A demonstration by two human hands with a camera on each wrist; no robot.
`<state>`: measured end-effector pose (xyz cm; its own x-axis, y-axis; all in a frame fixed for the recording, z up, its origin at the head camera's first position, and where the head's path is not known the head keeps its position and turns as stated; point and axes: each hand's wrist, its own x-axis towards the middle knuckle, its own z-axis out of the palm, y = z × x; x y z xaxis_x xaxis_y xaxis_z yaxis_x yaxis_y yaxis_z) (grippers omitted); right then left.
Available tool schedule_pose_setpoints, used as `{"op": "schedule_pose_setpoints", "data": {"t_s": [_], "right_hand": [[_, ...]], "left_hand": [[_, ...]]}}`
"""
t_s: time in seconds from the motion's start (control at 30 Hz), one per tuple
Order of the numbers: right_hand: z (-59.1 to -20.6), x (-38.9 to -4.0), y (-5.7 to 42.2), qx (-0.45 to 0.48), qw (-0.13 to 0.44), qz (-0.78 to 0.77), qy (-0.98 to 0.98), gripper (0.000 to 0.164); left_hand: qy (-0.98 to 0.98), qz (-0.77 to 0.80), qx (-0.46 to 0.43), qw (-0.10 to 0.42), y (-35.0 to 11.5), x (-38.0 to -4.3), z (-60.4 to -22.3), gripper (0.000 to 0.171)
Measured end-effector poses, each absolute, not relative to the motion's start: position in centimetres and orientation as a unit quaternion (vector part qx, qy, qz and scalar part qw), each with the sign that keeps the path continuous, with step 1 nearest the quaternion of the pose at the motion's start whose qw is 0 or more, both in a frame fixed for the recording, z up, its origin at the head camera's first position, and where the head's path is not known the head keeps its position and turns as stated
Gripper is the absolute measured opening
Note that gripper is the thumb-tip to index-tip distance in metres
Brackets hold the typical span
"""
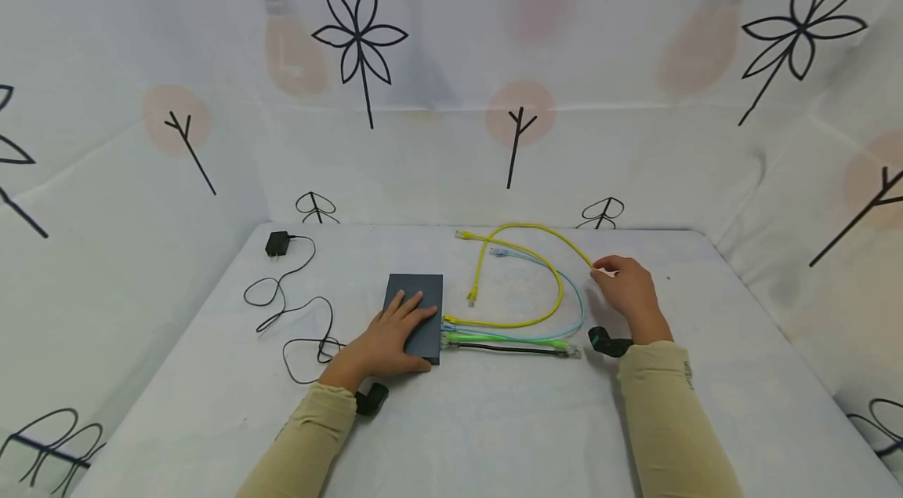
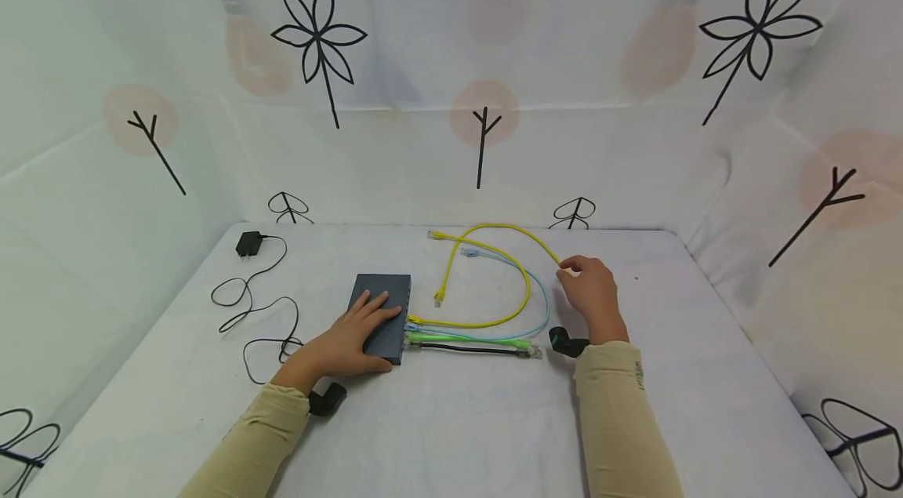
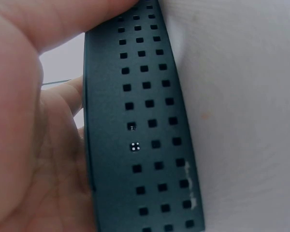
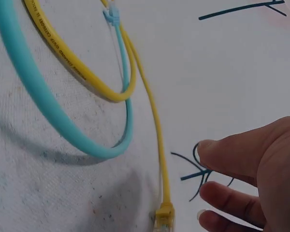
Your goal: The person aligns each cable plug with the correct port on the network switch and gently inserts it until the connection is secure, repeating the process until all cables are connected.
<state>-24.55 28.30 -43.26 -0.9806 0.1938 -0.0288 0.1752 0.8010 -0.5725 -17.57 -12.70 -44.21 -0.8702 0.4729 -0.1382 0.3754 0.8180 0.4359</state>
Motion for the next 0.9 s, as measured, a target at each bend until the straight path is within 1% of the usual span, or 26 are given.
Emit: {"op": "schedule_pose_setpoints", "data": {"t_s": [0.23,0.57,0.9], "right_hand": [[-43.8,-24.8,28.7,-0.126,-0.021,0.291,-0.948,0.042],[-44.0,-24.9,28.7,-0.129,-0.05,0.245,-0.96,0.038],[-44.5,-24.6,28.5,-0.105,-0.051,0.218,-0.969,0.04]], "left_hand": [[0.946,0.201,0.223,0.122,-12.7,-17.6,-44.1,0.085],[0.946,0.199,0.224,0.12,-12.7,-17.5,-44.1,0.084],[0.947,0.2,0.224,0.119,-12.7,-17.5,-44.1,0.085]]}}
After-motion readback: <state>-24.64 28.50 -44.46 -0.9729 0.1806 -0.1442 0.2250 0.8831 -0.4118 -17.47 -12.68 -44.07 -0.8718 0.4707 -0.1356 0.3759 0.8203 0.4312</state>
